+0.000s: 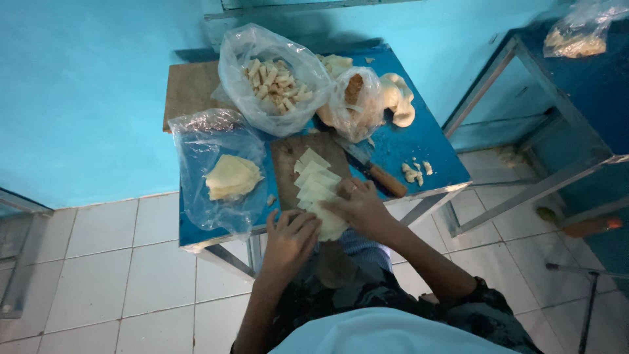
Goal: The person sits at a table and folds thin square dough sheets one at a time into triangles on a wooden board, occasionally spooning brown filling onto a sheet before folding it, and sets folded pieces aside while taking more sheets from a plastic bag.
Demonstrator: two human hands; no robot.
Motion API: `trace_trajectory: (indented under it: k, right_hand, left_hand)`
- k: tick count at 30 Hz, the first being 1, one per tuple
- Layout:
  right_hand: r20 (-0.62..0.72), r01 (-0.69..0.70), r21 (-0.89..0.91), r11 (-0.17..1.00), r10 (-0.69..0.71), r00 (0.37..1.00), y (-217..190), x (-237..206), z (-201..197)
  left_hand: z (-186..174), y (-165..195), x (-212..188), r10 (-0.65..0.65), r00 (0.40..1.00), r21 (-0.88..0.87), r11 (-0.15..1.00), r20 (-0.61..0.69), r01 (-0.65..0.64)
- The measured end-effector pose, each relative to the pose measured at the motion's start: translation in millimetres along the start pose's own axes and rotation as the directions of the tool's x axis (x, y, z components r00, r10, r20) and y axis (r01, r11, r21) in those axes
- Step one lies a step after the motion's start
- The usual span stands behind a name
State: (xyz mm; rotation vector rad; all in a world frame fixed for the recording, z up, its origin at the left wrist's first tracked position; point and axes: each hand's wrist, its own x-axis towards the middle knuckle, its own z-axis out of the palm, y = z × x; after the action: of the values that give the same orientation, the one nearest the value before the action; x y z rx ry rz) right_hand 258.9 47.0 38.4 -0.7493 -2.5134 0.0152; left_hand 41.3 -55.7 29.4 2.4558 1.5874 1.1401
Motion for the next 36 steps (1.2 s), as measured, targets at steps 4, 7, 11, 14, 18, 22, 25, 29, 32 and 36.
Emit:
trace_trajectory:
  k: [4, 7, 11, 14, 18, 22, 25, 29, 32, 36]
  right_hand:
    - [-0.140, -0.036, 0.119, 0.992, 0.052, 0.989, 10, -1, 5]
    - [-0.114, -0.082, 0.140, 0.987, 0.099, 0.989, 11, -4, 10]
    - [-0.135, -0.033, 0.204, 0.978, 0.061, 0.989, 9, -2, 10]
    - [-0.098, -0.038, 0.162, 0.986, 0.055, 0.994, 5, 2, 6]
    - [-0.013, -0.008, 0.044, 0.999, 0.009, 1.000, -3, 3, 1]
    - [-0.005, 0.034, -0.021, 0.999, -0.034, 0.999, 4, 0, 4]
    - [-0.041, 0.007, 0.189, 0.982, 0.001, 0.999, 22, -5, 10]
    - [-0.084, -0.096, 0.317, 0.943, 0.129, 0.988, 36, -3, 17]
    - [-0.067, -0.071, 0.223, 0.972, 0.088, 0.994, 30, -3, 13]
    - [-0.071, 0.004, 0.058, 0.998, 0.000, 0.997, 16, 1, 3]
  left_hand:
    - [0, 0, 0, -0.016, 1.000, 0.016, 1.000, 0.008, 0.016]
    - [0, 0, -1, -0.002, 1.000, 0.023, 1.000, -0.005, 0.002]
    - [1, 0, -1, 0.009, 1.000, 0.011, 1.000, -0.013, -0.009]
    - [1, -1, -1, 0.014, 1.000, 0.000, 1.000, -0.021, -0.014]
    - [2, 0, -1, 0.003, 1.000, 0.018, 1.000, -0.002, -0.003]
    - [3, -1, -2, -0.019, 1.000, -0.002, 1.000, 0.019, 0.019]
    - [3, -3, -2, 0.002, 1.000, -0.013, 1.000, -0.002, -0.002]
    - [4, -1, -2, 0.013, 0.999, 0.021, 1.000, -0.034, -0.012]
    - [3, 0, -2, 0.025, 0.999, 0.036, 0.999, -0.034, -0.023]
    - [1, 2, 0, 0.031, 0.998, 0.038, 0.999, -0.049, -0.029]
